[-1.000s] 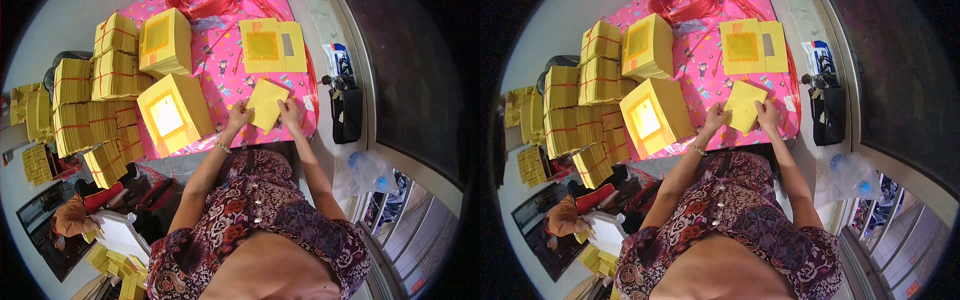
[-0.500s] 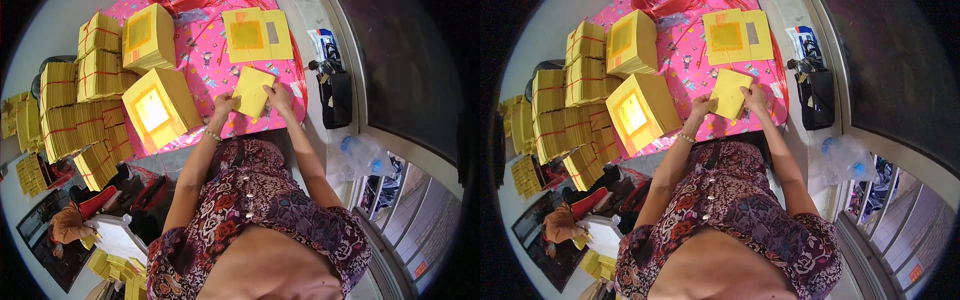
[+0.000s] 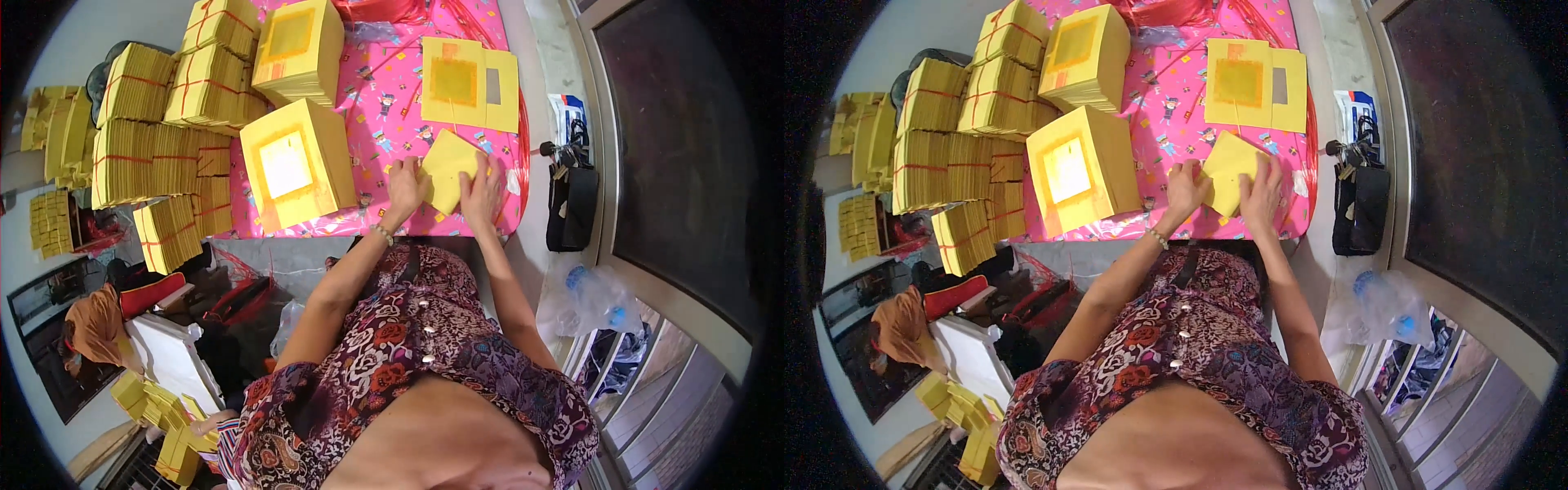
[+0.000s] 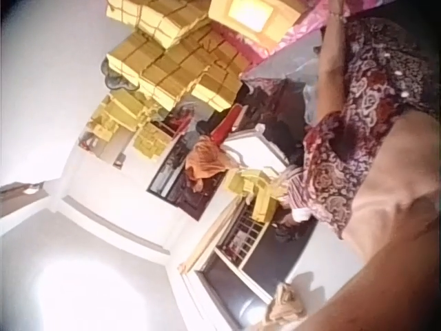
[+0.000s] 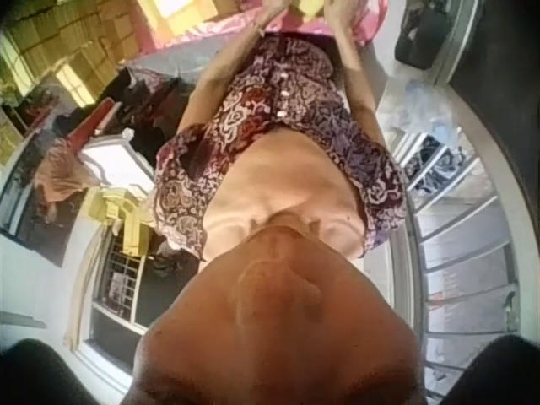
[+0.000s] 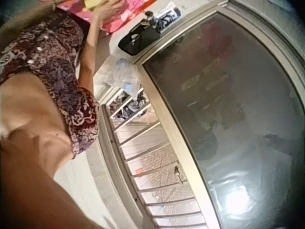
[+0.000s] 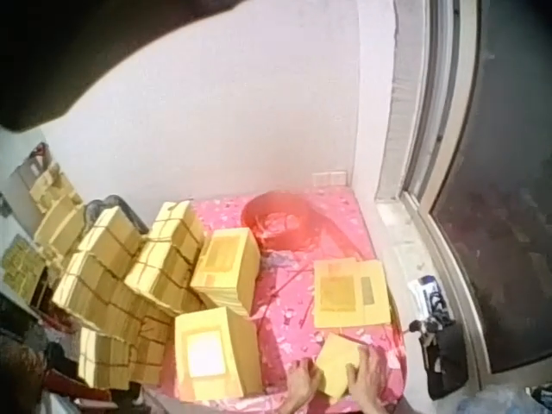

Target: Sorting, stacking, and bundling joss paper with rubber bands.

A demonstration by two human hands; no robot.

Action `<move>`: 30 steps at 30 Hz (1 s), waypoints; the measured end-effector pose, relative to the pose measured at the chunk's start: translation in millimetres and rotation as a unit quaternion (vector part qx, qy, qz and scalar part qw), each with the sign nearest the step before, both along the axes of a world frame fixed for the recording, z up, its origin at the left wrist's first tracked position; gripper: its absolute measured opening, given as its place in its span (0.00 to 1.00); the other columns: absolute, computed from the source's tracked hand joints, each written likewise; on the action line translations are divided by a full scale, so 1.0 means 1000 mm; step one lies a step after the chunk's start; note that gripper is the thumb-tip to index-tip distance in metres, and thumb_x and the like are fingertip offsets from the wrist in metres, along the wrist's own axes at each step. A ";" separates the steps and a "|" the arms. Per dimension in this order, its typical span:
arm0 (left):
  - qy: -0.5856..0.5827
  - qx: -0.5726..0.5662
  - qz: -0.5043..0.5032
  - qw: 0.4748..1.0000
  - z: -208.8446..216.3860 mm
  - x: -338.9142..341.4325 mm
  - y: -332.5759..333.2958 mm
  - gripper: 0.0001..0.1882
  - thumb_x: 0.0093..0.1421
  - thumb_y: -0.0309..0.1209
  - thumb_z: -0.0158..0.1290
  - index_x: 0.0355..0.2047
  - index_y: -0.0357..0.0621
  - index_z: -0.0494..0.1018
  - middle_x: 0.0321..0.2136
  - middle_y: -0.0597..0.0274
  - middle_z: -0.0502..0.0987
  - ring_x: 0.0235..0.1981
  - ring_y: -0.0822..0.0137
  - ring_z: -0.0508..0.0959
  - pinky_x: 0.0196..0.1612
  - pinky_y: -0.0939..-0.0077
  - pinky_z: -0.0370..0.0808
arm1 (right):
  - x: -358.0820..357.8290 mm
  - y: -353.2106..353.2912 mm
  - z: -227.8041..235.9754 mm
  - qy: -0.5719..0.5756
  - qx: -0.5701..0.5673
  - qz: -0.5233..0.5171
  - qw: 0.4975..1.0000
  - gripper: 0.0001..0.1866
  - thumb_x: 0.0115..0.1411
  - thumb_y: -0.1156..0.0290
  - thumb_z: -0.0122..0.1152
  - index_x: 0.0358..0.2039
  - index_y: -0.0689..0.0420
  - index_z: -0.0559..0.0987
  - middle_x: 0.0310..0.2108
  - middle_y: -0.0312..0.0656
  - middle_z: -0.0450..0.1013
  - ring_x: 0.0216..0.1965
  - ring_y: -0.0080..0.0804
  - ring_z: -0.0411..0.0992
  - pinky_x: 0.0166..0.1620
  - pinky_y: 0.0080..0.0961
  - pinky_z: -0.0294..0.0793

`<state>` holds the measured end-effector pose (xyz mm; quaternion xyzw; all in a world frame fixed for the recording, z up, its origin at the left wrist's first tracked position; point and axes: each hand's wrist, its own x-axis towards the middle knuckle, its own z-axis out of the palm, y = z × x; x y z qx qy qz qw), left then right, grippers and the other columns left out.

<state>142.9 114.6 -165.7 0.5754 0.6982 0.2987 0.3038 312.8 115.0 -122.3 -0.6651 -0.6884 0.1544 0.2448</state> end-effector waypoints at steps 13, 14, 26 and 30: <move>-0.167 -0.064 -0.049 0.983 -0.035 -0.004 0.002 0.28 0.55 0.31 0.57 0.54 0.34 0.65 0.44 0.46 0.75 0.43 0.61 0.77 0.47 0.71 0.74 | -0.006 -0.021 -0.035 0.011 -0.025 0.076 0.997 0.45 0.57 0.56 0.60 0.65 0.60 0.47 0.65 0.64 0.29 0.66 0.65 0.33 0.64 0.51 0.44; -0.185 -0.071 -0.043 0.979 -0.037 -0.003 0.002 0.28 0.55 0.31 0.56 0.55 0.34 0.65 0.44 0.47 0.76 0.44 0.62 0.77 0.48 0.72 0.73 | -0.005 -0.020 -0.035 0.027 -0.011 0.082 0.996 0.45 0.56 0.57 0.61 0.65 0.60 0.47 0.65 0.63 0.29 0.66 0.64 0.34 0.64 0.50 0.46; -0.312 -0.072 0.027 0.947 -0.045 0.024 -0.016 0.28 0.53 0.35 0.57 0.52 0.37 0.66 0.43 0.47 0.77 0.44 0.56 0.78 0.47 0.67 0.74 | 0.020 -0.010 -0.005 0.010 -0.052 0.126 0.991 0.44 0.51 0.57 0.66 0.63 0.57 0.54 0.64 0.62 0.37 0.65 0.61 0.41 0.63 0.48 0.50; -0.313 -0.081 0.044 0.945 -0.058 0.020 -0.018 0.37 0.53 0.40 0.57 0.59 0.35 0.58 0.44 0.46 0.76 0.45 0.54 0.77 0.47 0.66 0.73 | 0.012 -0.006 0.003 -0.034 -0.006 0.124 0.992 0.43 0.49 0.57 0.67 0.62 0.57 0.58 0.63 0.61 0.41 0.64 0.60 0.42 0.62 0.49 0.48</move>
